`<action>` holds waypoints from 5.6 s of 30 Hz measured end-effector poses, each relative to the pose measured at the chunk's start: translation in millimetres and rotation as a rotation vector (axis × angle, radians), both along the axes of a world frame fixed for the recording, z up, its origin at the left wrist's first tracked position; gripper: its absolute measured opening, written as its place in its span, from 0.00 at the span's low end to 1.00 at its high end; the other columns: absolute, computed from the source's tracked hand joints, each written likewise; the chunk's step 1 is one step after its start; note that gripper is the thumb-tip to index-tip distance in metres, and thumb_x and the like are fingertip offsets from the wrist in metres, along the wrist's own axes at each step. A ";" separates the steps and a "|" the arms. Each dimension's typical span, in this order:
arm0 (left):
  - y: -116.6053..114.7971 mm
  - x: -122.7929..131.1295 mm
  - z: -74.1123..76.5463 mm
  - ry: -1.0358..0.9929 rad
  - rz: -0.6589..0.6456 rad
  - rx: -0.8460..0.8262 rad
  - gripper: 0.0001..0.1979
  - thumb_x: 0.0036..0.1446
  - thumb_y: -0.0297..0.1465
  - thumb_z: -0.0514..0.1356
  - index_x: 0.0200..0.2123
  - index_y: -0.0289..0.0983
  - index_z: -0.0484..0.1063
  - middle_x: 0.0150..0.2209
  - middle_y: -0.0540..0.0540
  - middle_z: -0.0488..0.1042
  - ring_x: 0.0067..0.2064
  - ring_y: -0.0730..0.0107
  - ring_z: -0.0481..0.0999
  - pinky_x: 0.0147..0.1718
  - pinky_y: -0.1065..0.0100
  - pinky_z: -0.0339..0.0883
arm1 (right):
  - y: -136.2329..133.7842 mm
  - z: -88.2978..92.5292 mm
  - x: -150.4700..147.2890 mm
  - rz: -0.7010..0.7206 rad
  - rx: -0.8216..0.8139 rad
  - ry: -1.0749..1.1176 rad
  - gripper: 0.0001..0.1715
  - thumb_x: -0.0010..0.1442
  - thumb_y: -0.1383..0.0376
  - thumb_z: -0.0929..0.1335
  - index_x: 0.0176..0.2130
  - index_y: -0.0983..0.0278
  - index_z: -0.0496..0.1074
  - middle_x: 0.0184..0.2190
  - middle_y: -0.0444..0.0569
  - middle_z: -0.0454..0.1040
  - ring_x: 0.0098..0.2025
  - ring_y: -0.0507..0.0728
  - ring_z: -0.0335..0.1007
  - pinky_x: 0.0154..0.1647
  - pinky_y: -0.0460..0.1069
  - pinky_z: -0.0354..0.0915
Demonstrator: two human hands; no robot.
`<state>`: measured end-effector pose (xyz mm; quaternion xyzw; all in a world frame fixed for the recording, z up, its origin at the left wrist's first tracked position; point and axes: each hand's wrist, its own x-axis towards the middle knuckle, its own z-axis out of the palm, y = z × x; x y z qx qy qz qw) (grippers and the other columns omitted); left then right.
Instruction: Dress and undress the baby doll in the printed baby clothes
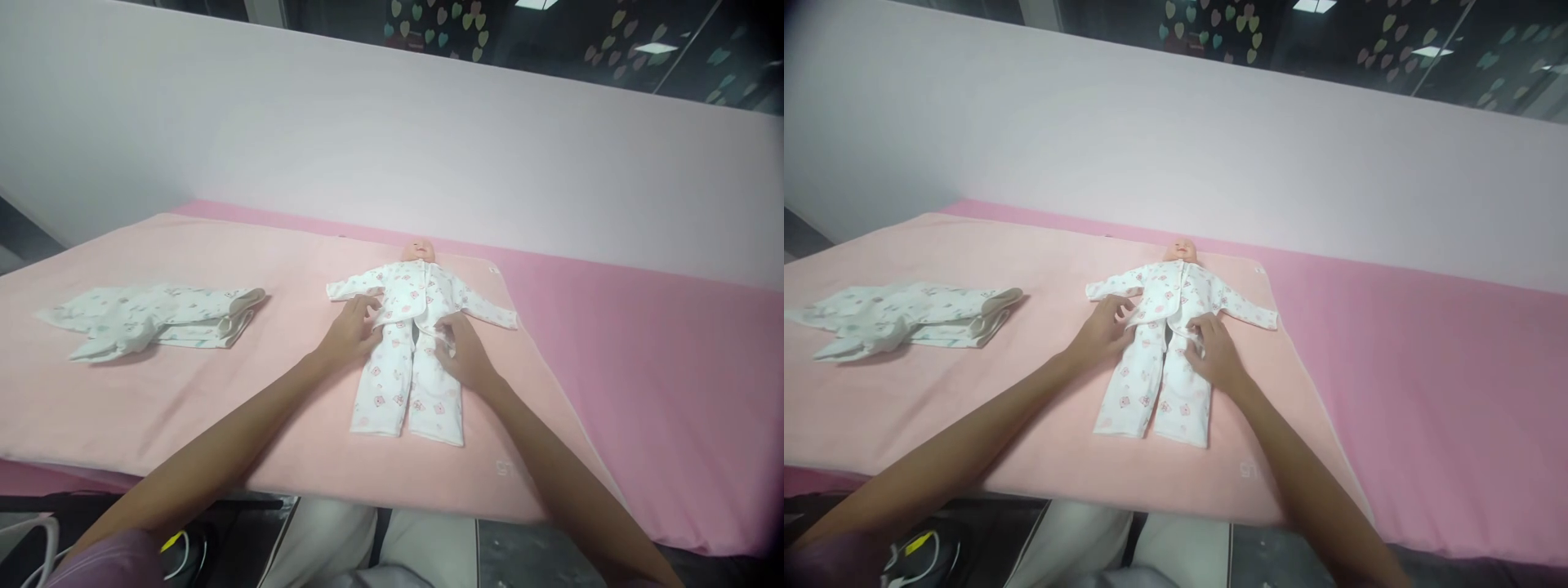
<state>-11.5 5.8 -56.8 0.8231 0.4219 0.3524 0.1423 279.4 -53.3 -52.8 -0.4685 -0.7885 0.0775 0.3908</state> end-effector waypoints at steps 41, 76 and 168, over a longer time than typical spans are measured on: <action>0.3 -4.1 51.0 0.488 0.093 -0.007 0.11 0.61 0.34 0.60 0.47 0.38 0.72 0.53 0.37 0.75 0.55 0.47 0.73 0.47 0.54 0.69 | 10.9 24.9 -13.0 -0.189 -0.037 0.028 0.09 0.74 0.57 0.64 0.43 0.59 0.69 0.37 0.48 0.75 0.39 0.58 0.70 0.40 0.52 0.64; 97.4 67.4 60.0 -0.114 -0.121 -0.586 0.15 0.52 0.44 0.71 0.33 0.37 0.81 0.35 0.47 0.80 0.34 0.68 0.73 0.30 0.68 0.61 | 110.1 57.8 -3.3 -0.026 -0.597 0.246 0.10 0.65 0.57 0.67 0.37 0.60 0.74 0.35 0.43 0.75 0.36 0.54 0.68 0.40 0.50 0.62; 95.7 60.4 70.3 -0.115 -0.277 -0.669 0.14 0.54 0.38 0.69 0.43 0.39 0.79 0.31 0.51 0.68 0.31 0.71 0.65 0.28 0.69 0.56 | 108.4 42.1 8.6 0.168 -0.327 0.221 0.12 0.66 0.53 0.71 0.44 0.57 0.78 0.45 0.46 0.79 0.39 0.56 0.69 0.43 0.52 0.66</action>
